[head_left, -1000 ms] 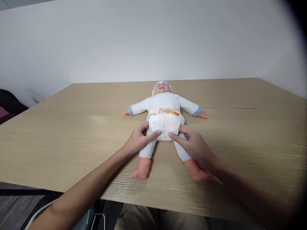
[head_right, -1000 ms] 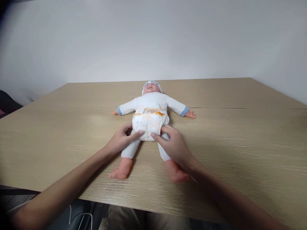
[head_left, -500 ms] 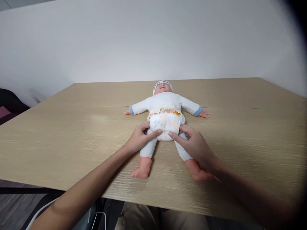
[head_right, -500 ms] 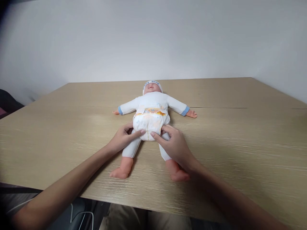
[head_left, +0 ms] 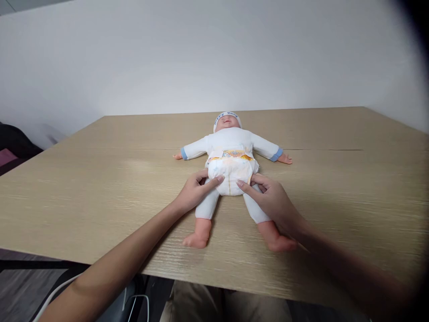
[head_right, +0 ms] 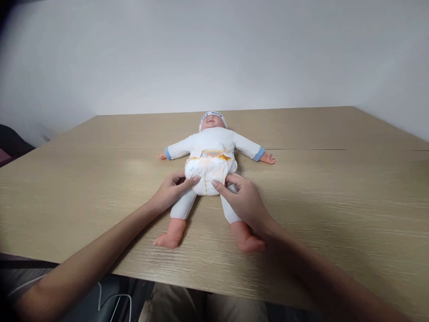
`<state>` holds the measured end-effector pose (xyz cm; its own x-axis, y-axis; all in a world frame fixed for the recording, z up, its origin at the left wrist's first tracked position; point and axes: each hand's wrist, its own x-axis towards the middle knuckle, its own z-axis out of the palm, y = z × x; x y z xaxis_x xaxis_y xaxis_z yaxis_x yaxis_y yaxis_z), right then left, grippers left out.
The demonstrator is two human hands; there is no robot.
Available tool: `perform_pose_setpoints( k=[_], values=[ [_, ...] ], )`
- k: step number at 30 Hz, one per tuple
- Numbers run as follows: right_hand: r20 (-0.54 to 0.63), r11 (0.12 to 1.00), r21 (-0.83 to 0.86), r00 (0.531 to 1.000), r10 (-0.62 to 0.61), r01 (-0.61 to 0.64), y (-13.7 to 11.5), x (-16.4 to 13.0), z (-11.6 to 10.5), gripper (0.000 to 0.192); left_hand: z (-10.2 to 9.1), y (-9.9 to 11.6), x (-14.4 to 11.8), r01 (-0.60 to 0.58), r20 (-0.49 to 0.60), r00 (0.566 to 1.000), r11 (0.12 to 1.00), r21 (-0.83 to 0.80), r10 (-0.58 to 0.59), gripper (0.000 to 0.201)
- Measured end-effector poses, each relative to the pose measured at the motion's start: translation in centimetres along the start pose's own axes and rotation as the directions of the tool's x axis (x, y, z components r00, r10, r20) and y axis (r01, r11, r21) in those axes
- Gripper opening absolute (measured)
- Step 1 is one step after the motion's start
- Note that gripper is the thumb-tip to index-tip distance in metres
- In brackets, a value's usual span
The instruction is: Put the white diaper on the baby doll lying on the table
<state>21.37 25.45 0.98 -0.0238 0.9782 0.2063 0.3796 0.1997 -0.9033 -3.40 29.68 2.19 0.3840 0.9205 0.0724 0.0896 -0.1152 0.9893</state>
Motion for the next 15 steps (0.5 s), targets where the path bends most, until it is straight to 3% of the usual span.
perform_pose_setpoints(
  k=[6, 15],
  values=[
    [0.004, 0.998, -0.021, 0.998, 0.061, -0.061, -0.58, -0.16, -0.28, 0.052, -0.33, -0.19, -0.1, 0.017, 0.0, 1.0, 1.0, 0.002, -0.017, 0.042],
    [-0.023, 0.998, -0.06, 1.0, -0.004, 0.003, -0.34, -0.22, -0.14, 0.053, -0.37, -0.18, -0.13, 0.0, 0.0, 1.0, 1.0, 0.025, 0.0, 0.04]
  ],
)
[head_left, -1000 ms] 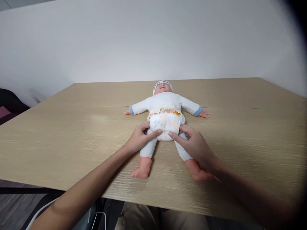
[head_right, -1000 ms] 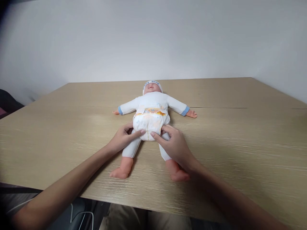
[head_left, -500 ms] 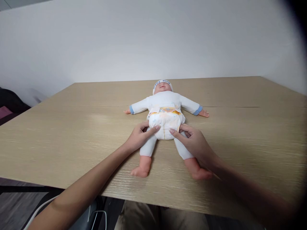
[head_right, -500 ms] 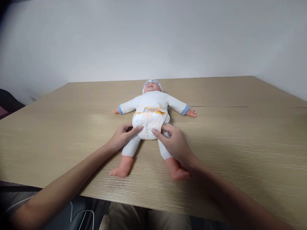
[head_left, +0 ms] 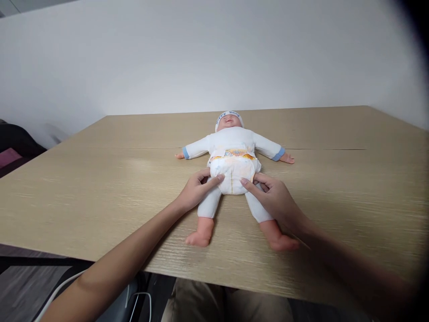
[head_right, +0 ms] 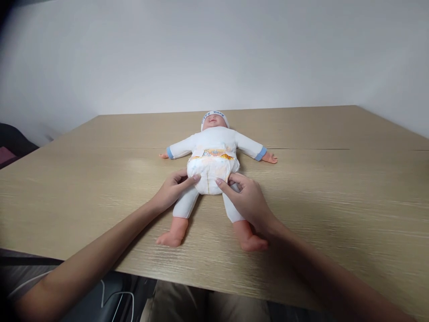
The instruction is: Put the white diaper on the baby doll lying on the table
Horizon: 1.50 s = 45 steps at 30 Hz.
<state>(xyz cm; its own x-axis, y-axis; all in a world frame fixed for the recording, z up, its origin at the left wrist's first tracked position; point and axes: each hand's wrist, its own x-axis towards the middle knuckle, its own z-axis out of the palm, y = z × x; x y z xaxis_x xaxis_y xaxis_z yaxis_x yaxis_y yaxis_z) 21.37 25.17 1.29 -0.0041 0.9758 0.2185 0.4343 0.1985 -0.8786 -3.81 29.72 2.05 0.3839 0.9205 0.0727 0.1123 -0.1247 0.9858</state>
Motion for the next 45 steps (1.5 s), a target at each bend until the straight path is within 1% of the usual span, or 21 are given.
perform_pose_setpoints(
  k=[5, 10, 15, 19, 22, 26, 29, 32, 35, 37, 39, 42, 45],
  values=[
    [0.001, 1.0, -0.005, 1.0, 0.007, -0.007, -0.3, -0.1, -0.2, 0.052, 0.0, 0.2, -0.1, 0.001, 0.008, 1.0, 1.0, 0.016, -0.001, 0.044],
    [0.025, 0.999, -0.029, 0.999, 0.031, -0.03, -0.4, -0.1, -0.7, 0.054, -0.1, 0.0, -0.1, 0.018, -0.009, 1.0, 1.0, 0.01, -0.018, 0.046],
    [-0.009, 0.995, -0.098, 1.0, -0.025, 0.024, -0.5, -0.1, -1.1, 0.054, -0.1, -0.1, -0.1, 0.016, -0.041, 0.999, 1.0, 0.016, -0.015, 0.047],
    [-0.017, 0.995, -0.1, 1.0, -0.022, 0.02, -0.8, -0.2, -1.1, 0.054, -0.1, -0.1, -0.1, 0.023, -0.051, 0.998, 1.0, 0.009, -0.023, 0.047],
    [-0.011, 0.995, -0.098, 1.0, -0.028, 0.026, -0.7, -0.1, -1.1, 0.053, -0.1, -0.2, 0.0, 0.032, -0.052, 0.998, 0.999, -0.034, -0.033, 0.048],
    [0.003, 0.996, -0.09, 1.0, -0.029, 0.029, -0.5, 0.0, -1.2, 0.053, -0.1, -0.2, 0.1, 0.042, -0.022, 0.999, 0.991, -0.126, -0.045, 0.046],
    [0.004, 0.996, -0.085, 1.0, -0.031, 0.031, -0.4, 0.0, -1.2, 0.053, -0.1, -0.1, 0.2, 0.055, -0.014, 0.998, 0.987, -0.148, -0.057, 0.046],
    [-0.015, 0.995, -0.092, 0.999, -0.045, 0.044, -0.4, 0.1, -1.3, 0.053, -0.2, -0.2, 0.2, 0.072, -0.023, 0.997, 0.983, -0.169, -0.077, 0.047],
    [-0.033, 0.991, -0.118, 0.997, -0.068, 0.063, -0.6, -0.1, -1.4, 0.05, -0.3, -0.3, 0.3, 0.085, -0.057, 0.994, 0.979, -0.184, -0.097, 0.048],
    [-0.067, 0.98, -0.176, 0.992, -0.102, 0.089, -0.8, -0.3, -1.5, 0.047, -0.3, -0.3, 0.3, 0.079, -0.093, 0.991, 0.985, -0.154, -0.094, 0.049],
    [-0.119, 0.956, -0.264, 0.979, -0.166, 0.13, -0.9, -0.5, -1.5, 0.044, -0.3, -0.2, 0.3, 0.049, -0.149, 0.987, 0.996, -0.081, -0.06, 0.048],
    [-0.177, 0.906, -0.378, 0.945, -0.276, 0.193, -1.1, -0.6, -1.4, 0.039, -0.3, 0.0, 0.2, -0.012, -0.233, 0.972, 0.998, 0.059, 0.026, 0.046],
    [-0.201, 0.873, -0.414, 0.909, -0.364, 0.258, -1.1, -0.4, -1.4, 0.035, -0.2, 0.2, 0.1, -0.068, -0.282, 0.953, 0.983, 0.171, 0.115, 0.042]
  ],
)
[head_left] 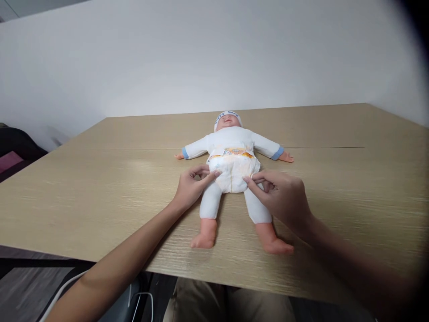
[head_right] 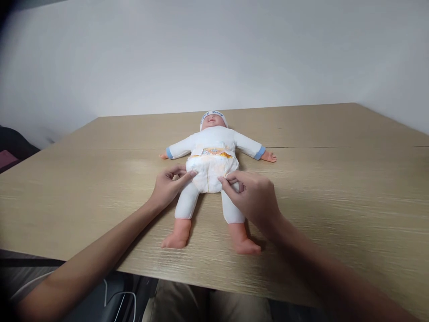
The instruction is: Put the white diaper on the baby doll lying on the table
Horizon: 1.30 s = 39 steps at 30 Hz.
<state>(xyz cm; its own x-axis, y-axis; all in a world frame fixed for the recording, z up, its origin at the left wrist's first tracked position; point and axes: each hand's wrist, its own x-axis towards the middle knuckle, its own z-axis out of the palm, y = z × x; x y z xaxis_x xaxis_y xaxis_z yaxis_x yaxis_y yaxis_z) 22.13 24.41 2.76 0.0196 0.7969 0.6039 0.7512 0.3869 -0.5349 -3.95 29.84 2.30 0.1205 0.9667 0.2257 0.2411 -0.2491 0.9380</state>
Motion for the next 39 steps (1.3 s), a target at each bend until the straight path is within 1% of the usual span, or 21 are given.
perform_pose_setpoints(
  k=[2, 4, 7, 9, 11, 13, 14, 16, 17, 19, 21, 23, 25, 27, 29, 31, 33, 35, 36, 37, 39],
  values=[
    [-0.029, 0.999, 0.013, 0.999, -0.033, 0.033, 0.2, 0.2, 0.0, 0.035, -0.1, 0.0, 0.0, -0.05, -0.035, 0.998, 0.997, 0.052, 0.052, 0.041],
    [-0.045, 0.998, 0.044, 0.998, -0.035, 0.037, 0.5, 0.3, 0.0, 0.04, -0.2, -0.1, 0.1, -0.104, -0.053, 0.993, 0.99, 0.1, 0.11, 0.041],
    [-0.044, 0.987, 0.159, 0.999, 0.016, -0.008, 1.2, 0.5, 0.0, 0.05, -0.5, -0.7, 0.2, -0.187, -0.08, 0.976, 0.968, 0.17, 0.203, 0.039],
    [-0.094, 0.976, 0.215, 0.994, 0.062, -0.041, 2.1, 0.7, 0.1, 0.052, -0.7, -1.2, 0.5, -0.207, -0.12, 0.964, 0.952, 0.225, 0.237, 0.035],
    [-0.202, 0.984, 0.169, 0.976, 0.085, -0.05, 3.5, 1.2, 0.6, 0.045, -1.0, -1.8, 1.1, -0.22, -0.159, 0.945, 0.917, 0.333, 0.285, 0.028],
    [-0.273, 0.999, 0.026, 0.961, 0.046, -0.04, 5.3, 2.1, 1.3, 0.033, -1.3, -2.5, 2.4, -0.239, -0.156, 0.921, 0.834, 0.497, 0.357, 0.026],
    [-0.264, 0.997, -0.064, 0.964, 0.013, -0.031, 6.3, 2.7, 1.7, 0.032, -1.5, -2.9, 3.2, -0.246, -0.13, 0.914, 0.778, 0.579, 0.385, 0.03],
    [-0.195, 0.971, -0.238, 0.981, -0.022, -0.025, 8.3, 4.0, 2.7, 0.047, -1.9, -3.7, 5.3, -0.238, -0.071, 0.917, 0.68, 0.694, 0.393, 0.045],
    [-0.155, 0.952, -0.305, 0.988, -0.023, -0.026, 9.3, 4.6, 3.2, 0.055, -2.0, -4.0, 6.4, -0.224, -0.055, 0.924, 0.652, 0.725, 0.378, 0.052],
    [-0.082, 0.92, -0.391, 0.997, -0.014, -0.019, 10.8, 5.8, 4.0, 0.065, -2.2, -4.8, 8.5, -0.18, -0.056, 0.94, 0.628, 0.757, 0.337, 0.065],
    [-0.021, 0.906, -0.422, 1.0, -0.006, -0.003, 11.7, 6.7, 4.7, 0.067, -2.2, -5.4, 10.0, -0.136, -0.076, 0.95, 0.622, 0.771, 0.301, 0.075],
    [0.017, 0.901, -0.434, 1.0, 0.008, 0.0, 12.0, 7.2, 5.0, 0.068, -2.2, -5.8, 10.6, -0.105, -0.089, 0.956, 0.612, 0.784, 0.279, 0.081],
    [0.017, 0.896, -0.443, 0.999, 0.029, -0.019, 12.0, 7.4, 5.1, 0.069, -2.1, -5.7, 10.6, -0.076, -0.101, 0.96, 0.589, 0.804, 0.262, 0.08],
    [0.013, 0.898, -0.439, 0.999, 0.044, -0.033, 11.6, 7.3, 5.1, 0.066, -1.7, -5.0, 10.2, -0.043, -0.108, 0.966, 0.559, 0.828, 0.235, 0.072],
    [0.026, 0.91, -0.413, 0.998, 0.061, -0.045, 11.1, 7.3, 4.9, 0.057, -1.2, -3.8, 9.5, -0.016, -0.108, 0.976, 0.555, 0.832, 0.191, 0.064],
    [0.033, 0.926, -0.368, 0.995, 0.098, -0.079, 10.3, 7.1, 4.5, 0.046, -0.5, -2.0, 8.5, 0.011, -0.111, 0.985, 0.593, 0.805, 0.132, 0.054],
    [0.017, 0.949, -0.28, 0.987, 0.16, -0.148, 9.5, 6.8, 3.7, 0.039, 0.1, 0.4, 6.9, 0.063, -0.144, 0.987, 0.656, 0.752, 0.071, 0.048],
    [0.016, 0.97, -0.14, 0.979, 0.205, -0.201, 8.6, 6.1, 2.1, 0.035, 0.3, 3.2, 4.3, 0.111, -0.195, 0.98, 0.723, 0.682, 0.034, 0.047],
    [0.025, 0.975, -0.076, 0.977, 0.211, -0.208, 8.1, 5.5, 1.1, 0.035, 0.4, 4.5, 2.6, 0.122, -0.22, 0.975, 0.758, 0.641, 0.03, 0.049],
    [0.041, 0.979, -0.019, 0.978, 0.205, -0.205, 7.7, 4.8, -0.1, 0.035, 0.3, 5.8, 0.5, 0.117, -0.235, 0.971, 0.792, 0.6, 0.035, 0.051],
    [0.084, 0.979, 0.075, 0.979, 0.184, -0.19, 6.6, 2.7, -2.8, 0.04, 0.3, 7.8, -4.8, 0.094, -0.253, 0.966, 0.844, 0.529, 0.051, 0.053]
  ],
)
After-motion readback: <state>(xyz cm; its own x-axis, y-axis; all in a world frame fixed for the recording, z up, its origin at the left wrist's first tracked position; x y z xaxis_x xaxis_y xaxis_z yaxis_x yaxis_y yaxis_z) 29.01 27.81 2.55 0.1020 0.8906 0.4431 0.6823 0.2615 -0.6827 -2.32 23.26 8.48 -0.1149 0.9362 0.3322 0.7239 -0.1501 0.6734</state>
